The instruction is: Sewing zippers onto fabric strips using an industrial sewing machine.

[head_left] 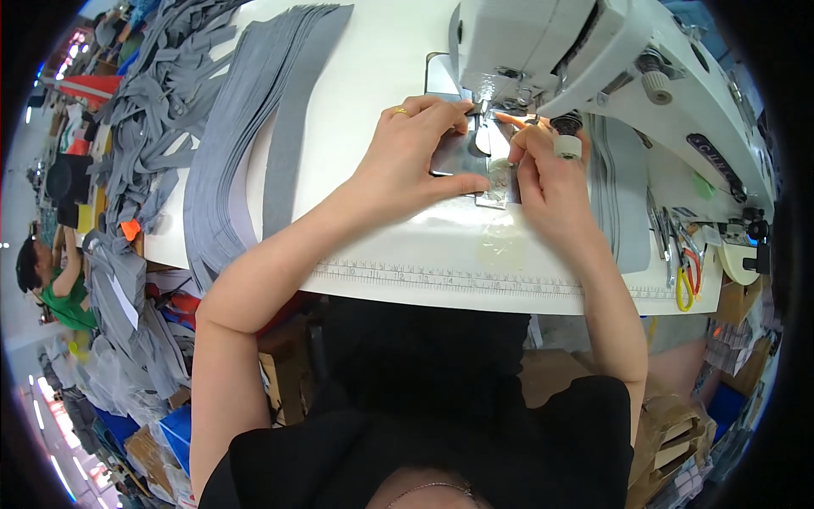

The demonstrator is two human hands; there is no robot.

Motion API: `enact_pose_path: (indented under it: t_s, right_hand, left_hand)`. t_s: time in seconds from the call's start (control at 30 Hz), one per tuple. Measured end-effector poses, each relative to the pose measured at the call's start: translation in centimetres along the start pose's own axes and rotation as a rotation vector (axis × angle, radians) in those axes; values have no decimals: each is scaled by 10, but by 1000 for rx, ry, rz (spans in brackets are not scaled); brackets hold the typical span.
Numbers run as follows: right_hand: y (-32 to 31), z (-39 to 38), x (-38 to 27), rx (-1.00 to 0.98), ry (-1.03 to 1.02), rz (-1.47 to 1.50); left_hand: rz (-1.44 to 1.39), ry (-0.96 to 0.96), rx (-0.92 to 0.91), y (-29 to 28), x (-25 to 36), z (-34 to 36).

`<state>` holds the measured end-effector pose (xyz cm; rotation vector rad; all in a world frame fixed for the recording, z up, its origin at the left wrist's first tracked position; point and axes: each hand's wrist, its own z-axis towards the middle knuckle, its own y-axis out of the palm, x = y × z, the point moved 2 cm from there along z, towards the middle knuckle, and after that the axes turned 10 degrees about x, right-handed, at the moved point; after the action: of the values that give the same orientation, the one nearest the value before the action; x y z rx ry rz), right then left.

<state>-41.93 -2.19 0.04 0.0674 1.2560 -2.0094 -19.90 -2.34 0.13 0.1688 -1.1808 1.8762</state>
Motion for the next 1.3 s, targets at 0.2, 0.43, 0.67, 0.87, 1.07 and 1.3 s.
enact_pose_path:
  t_s: [0.2, 0.43, 0.67, 0.87, 1.07, 1.3]
  right_hand:
    - [3, -2, 5, 19, 88, 85]
    - [3, -4, 6, 68, 129, 93]
    - [2, -6, 6, 89, 164, 129]
    - [1, -3, 2, 96, 151, 127]
    - [-6, -4, -3, 202, -62, 39]
    - [-10, -8, -24, 247, -246, 65]
  left_hand:
    - [-347, -495, -4, 0, -16, 13]
    - [256, -117, -224, 30, -36, 41]
    - [366, -313, 48, -10, -76, 19]
    - [247, -268, -21, -55, -49, -30]
    - [14, -400, -327, -97, -10, -30]
    - [105, -397, -70, -91, -49, 29]
